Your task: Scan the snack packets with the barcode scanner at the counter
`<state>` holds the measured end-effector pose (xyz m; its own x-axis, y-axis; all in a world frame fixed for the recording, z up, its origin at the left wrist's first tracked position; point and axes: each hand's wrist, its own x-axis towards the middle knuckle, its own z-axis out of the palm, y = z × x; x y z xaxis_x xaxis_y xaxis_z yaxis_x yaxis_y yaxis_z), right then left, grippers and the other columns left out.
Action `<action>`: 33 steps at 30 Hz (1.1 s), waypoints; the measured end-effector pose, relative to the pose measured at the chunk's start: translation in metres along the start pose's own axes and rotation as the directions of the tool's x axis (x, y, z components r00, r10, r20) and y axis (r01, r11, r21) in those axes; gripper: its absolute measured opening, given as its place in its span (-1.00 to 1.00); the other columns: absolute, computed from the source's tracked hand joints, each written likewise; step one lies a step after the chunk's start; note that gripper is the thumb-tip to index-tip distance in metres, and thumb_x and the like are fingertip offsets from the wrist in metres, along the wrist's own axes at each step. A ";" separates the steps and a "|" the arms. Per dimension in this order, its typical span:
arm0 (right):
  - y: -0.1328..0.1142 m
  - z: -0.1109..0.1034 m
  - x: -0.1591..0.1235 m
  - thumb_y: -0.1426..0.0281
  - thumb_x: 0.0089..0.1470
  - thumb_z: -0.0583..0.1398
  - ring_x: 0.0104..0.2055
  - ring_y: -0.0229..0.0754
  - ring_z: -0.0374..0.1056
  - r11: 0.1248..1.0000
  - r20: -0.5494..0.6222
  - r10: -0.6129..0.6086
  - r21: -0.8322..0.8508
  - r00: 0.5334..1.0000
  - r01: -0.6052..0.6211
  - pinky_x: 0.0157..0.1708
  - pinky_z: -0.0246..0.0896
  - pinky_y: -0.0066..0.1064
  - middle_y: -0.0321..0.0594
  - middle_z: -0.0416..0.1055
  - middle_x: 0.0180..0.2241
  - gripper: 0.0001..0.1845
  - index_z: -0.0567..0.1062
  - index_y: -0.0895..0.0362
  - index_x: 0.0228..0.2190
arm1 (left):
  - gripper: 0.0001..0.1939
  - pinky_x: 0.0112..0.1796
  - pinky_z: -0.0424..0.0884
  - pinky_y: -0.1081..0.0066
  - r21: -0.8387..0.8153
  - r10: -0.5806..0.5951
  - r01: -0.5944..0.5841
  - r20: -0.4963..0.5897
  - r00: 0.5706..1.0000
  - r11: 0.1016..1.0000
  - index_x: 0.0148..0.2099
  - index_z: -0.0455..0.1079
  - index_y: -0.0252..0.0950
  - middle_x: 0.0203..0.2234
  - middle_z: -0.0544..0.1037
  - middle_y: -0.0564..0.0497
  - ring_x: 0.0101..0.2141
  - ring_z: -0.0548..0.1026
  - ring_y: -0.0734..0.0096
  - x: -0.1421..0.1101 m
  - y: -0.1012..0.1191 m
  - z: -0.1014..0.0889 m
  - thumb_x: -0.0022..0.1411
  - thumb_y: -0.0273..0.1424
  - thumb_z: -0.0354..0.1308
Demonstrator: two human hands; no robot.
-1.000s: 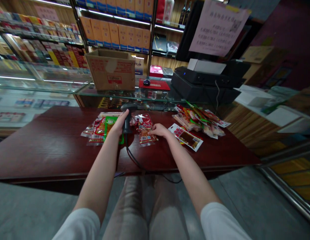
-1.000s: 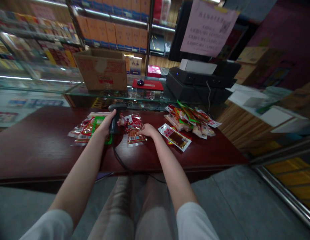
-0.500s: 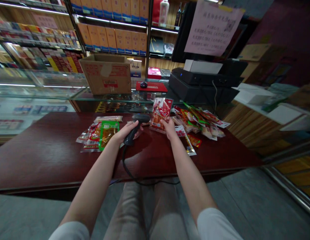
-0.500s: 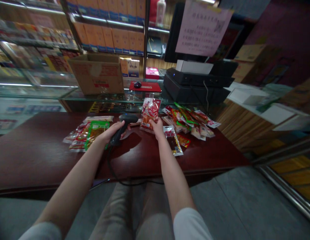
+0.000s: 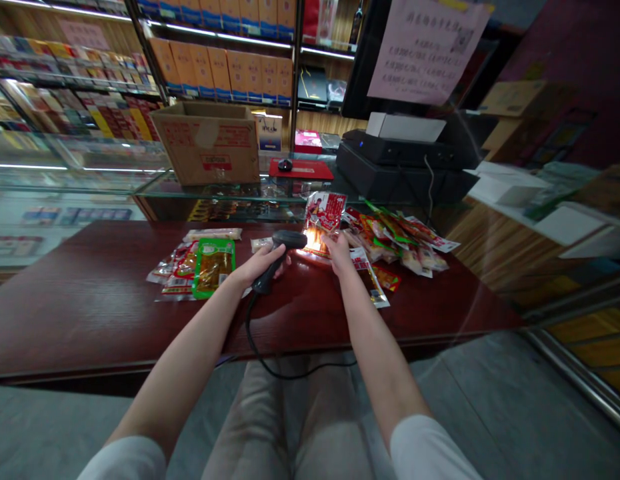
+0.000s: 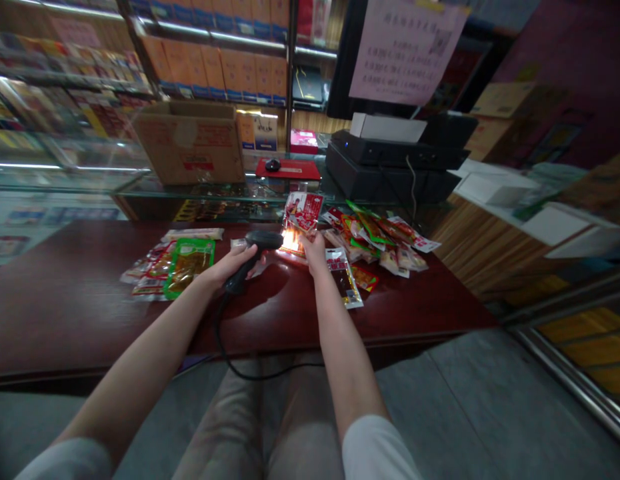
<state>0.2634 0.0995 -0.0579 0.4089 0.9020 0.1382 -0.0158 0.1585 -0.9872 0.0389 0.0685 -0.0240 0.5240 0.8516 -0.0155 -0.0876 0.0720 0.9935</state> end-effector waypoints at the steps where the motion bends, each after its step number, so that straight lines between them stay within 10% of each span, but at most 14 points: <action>1: 0.000 0.000 -0.001 0.33 -0.09 0.21 -0.18 -0.17 0.41 1.000 0.001 0.000 -0.010 1.000 0.000 -0.07 0.37 -0.29 -0.26 0.46 -0.26 -0.73 0.26 0.05 -0.31 | -0.57 -0.65 0.20 0.56 -0.008 0.003 -0.003 -0.014 1.000 1.000 -0.33 0.40 -0.34 -0.59 0.46 0.01 -0.68 0.31 0.59 0.001 -0.002 0.000 0.20 -0.02 0.24; 12: -0.029 -0.042 -0.019 0.35 -0.06 0.27 -0.12 -0.02 0.44 0.833 0.040 -0.131 -0.537 0.991 0.132 -0.01 0.30 -0.19 -0.02 0.50 -0.17 -0.63 0.37 0.17 -0.18 | -0.67 -0.67 0.27 0.55 -0.027 -0.035 0.029 -0.289 0.957 0.999 -0.24 0.37 -0.35 -0.59 0.50 0.06 -0.70 0.36 0.57 0.011 0.000 -0.021 0.15 -0.20 0.34; 17: -0.046 -0.089 -0.061 0.34 0.05 0.24 -0.08 0.12 0.43 0.480 0.018 -0.089 -0.875 0.996 0.058 -0.09 0.27 -0.14 0.11 0.49 -0.10 -0.28 0.20 0.22 0.21 | -0.72 -0.67 0.28 0.58 -0.013 -0.062 0.064 -0.484 0.873 0.998 -0.28 0.26 -0.29 -0.69 0.38 0.17 -0.73 0.38 0.55 0.016 0.001 -0.032 0.15 -0.34 0.34; 22: -0.055 -0.091 -0.094 0.44 0.03 0.21 0.19 0.30 0.18 0.081 0.088 -0.366 -0.989 0.926 0.126 0.11 0.05 0.08 0.27 0.19 0.23 -0.33 0.27 0.26 0.20 | -0.74 -0.67 0.32 0.57 -0.072 -0.111 0.087 -0.459 0.882 0.994 -0.27 0.28 -0.30 -0.69 0.38 0.16 -0.73 0.38 0.53 0.015 0.001 -0.036 0.17 -0.34 0.32; 28: -0.043 -0.049 -0.066 0.42 0.16 0.10 0.22 0.14 0.20 0.220 0.370 -0.273 -0.875 0.888 0.432 0.25 -0.06 0.05 0.05 0.37 0.11 -0.58 0.44 0.14 0.05 | -0.79 -0.66 0.36 0.55 -0.186 -0.185 0.145 -0.220 0.958 0.972 -0.20 0.42 -0.41 -0.66 0.42 0.07 -0.69 0.36 0.54 0.013 -0.002 -0.030 0.24 -0.33 0.24; 33: -0.019 -0.005 -0.012 0.42 0.09 0.18 0.34 0.05 0.11 0.373 0.585 -0.058 -0.739 0.809 0.561 0.29 0.02 -0.06 0.03 0.17 0.32 -0.27 0.21 0.14 0.29 | -0.79 -0.67 0.34 0.57 -0.386 -0.142 0.047 -0.222 0.965 0.922 -0.17 0.46 -0.42 -0.49 0.56 -0.02 -0.68 0.33 0.61 0.010 0.006 -0.035 0.26 -0.34 0.20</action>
<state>0.2637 0.0838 -0.0415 -0.2017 0.9554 0.2156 0.8976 0.2684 -0.3495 0.0143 0.0956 -0.0221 0.3300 0.9266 -0.1806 -0.3830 0.3062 0.8715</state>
